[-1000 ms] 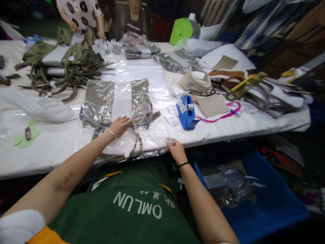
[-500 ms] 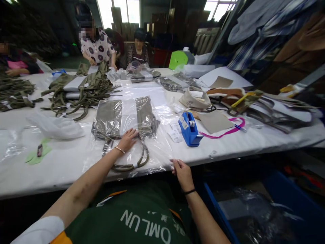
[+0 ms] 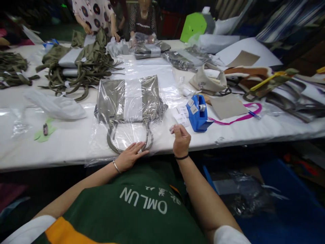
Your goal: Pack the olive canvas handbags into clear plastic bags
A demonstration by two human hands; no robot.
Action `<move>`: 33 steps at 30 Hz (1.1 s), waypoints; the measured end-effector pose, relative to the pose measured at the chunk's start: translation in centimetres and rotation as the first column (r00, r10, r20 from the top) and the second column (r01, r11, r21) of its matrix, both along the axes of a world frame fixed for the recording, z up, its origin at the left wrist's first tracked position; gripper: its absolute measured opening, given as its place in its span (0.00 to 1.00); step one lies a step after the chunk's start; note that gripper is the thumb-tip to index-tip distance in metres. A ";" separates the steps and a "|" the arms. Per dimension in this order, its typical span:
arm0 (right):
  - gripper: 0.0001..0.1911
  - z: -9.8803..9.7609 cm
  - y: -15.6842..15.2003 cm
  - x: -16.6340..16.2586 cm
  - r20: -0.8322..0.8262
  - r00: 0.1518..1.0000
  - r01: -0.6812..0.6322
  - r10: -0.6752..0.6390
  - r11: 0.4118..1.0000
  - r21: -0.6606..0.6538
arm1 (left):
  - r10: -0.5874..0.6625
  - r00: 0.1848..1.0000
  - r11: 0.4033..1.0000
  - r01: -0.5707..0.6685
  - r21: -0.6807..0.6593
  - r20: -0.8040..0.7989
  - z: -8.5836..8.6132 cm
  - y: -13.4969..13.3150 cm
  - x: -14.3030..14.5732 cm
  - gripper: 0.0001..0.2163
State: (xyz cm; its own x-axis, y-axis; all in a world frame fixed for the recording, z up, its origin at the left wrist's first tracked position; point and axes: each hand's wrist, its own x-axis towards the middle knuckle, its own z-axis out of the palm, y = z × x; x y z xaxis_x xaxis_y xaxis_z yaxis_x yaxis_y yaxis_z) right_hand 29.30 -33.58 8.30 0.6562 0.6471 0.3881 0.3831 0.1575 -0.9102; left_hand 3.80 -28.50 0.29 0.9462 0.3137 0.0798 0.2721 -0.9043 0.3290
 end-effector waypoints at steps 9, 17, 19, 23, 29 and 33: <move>0.24 -6.4 13.7 -12.4 -0.236 0.959 -0.213 0.160 0.951 -0.223 | -0.047 0.999 0.997 0.048 -0.054 0.019 -0.2 -1.3 -2.2 0.21; 0.23 -8.5 13.6 -14.4 0.138 0.931 -0.284 0.339 0.907 -0.313 | 0.841 0.348 0.456 -0.868 -0.197 0.414 0.8 -1.4 -17.8 0.17; 0.29 -8.2 12.9 -16.0 0.221 0.897 -0.273 0.383 0.873 -0.404 | 0.926 0.206 0.292 -0.921 -0.257 0.315 0.1 -1.0 -19.4 0.24; 0.43 -7.4 12.0 -19.2 0.279 0.810 -0.261 0.516 0.743 -0.616 | 0.983 0.161 0.185 -0.905 -0.382 0.093 -0.8 -1.6 -18.9 0.30; 0.56 -6.8 11.9 -21.5 0.293 0.731 -0.241 0.616 0.635 -0.734 | 0.982 0.167 0.182 -0.768 -0.614 0.083 5.8 -3.3 -17.7 0.27; 0.54 -7.1 12.1 -21.3 0.264 0.726 -0.292 0.635 0.632 -0.718 | 0.878 0.463 0.431 -0.655 -0.620 0.121 12.1 -0.1 -14.0 0.19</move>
State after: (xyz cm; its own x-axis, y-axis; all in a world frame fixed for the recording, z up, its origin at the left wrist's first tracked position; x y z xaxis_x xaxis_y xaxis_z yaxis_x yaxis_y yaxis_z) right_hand 8.04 -21.47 1.20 0.0457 0.9981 -0.0414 0.7987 -0.0614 -0.5986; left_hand -10.21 -28.58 12.41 0.1852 0.9825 -0.0179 0.5220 -0.0829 0.8489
